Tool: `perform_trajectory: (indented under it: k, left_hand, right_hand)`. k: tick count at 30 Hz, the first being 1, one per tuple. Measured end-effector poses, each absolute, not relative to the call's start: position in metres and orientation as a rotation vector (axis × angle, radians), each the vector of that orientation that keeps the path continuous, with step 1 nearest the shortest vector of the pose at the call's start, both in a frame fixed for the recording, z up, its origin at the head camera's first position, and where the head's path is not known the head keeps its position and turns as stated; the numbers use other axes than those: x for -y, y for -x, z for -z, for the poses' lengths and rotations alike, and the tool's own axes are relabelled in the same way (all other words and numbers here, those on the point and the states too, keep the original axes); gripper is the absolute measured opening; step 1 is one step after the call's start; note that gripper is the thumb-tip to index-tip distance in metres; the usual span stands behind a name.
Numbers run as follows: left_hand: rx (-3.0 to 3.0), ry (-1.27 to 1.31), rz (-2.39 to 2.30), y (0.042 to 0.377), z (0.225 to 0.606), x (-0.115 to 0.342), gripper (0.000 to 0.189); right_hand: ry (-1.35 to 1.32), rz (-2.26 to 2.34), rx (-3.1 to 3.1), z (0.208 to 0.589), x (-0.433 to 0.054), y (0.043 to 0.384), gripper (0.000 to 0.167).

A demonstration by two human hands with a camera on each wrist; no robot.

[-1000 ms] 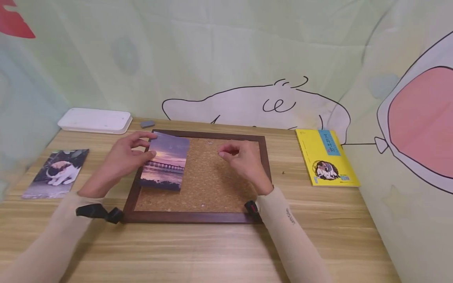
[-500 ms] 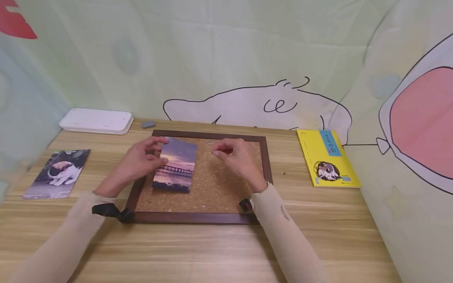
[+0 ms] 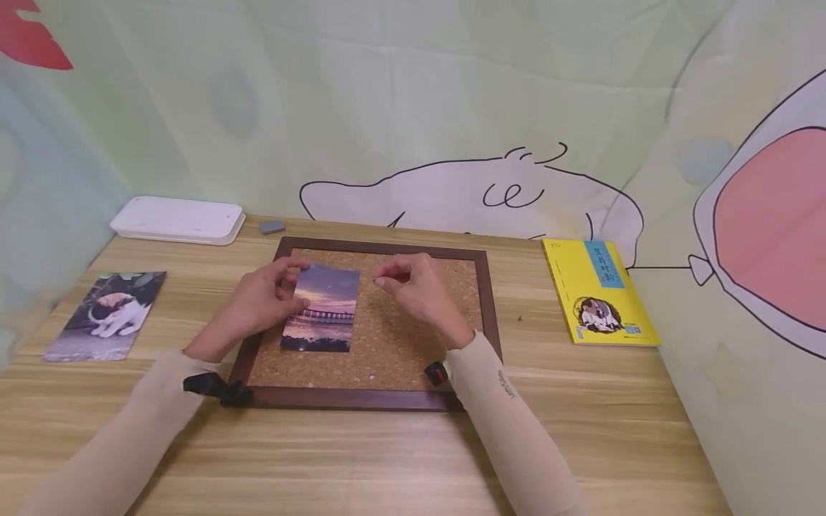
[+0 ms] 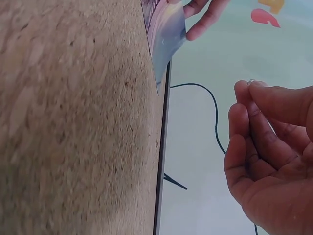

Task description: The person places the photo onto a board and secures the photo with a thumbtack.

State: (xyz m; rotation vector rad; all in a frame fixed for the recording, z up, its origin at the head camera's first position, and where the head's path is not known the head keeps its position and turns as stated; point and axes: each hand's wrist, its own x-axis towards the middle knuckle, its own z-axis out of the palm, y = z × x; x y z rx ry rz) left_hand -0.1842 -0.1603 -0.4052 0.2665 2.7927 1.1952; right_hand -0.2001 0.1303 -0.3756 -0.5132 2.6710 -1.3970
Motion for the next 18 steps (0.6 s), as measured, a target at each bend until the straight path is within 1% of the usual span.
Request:
perform_trajectory:
  k: [12, 18]
  left_hand:
    - [-2.888, -0.312, -1.047, 0.184, 0.412, 0.155, 0.058]
    - [-2.928, -0.328, -0.991, 0.183, 0.413, 0.152, 0.057]
  right_hand:
    - [0.600, 1.289, -2.674, 0.375, -0.115, 0.210, 0.010]
    - [0.592, 1.285, -2.596, 0.380, -0.101, 0.221, 0.010]
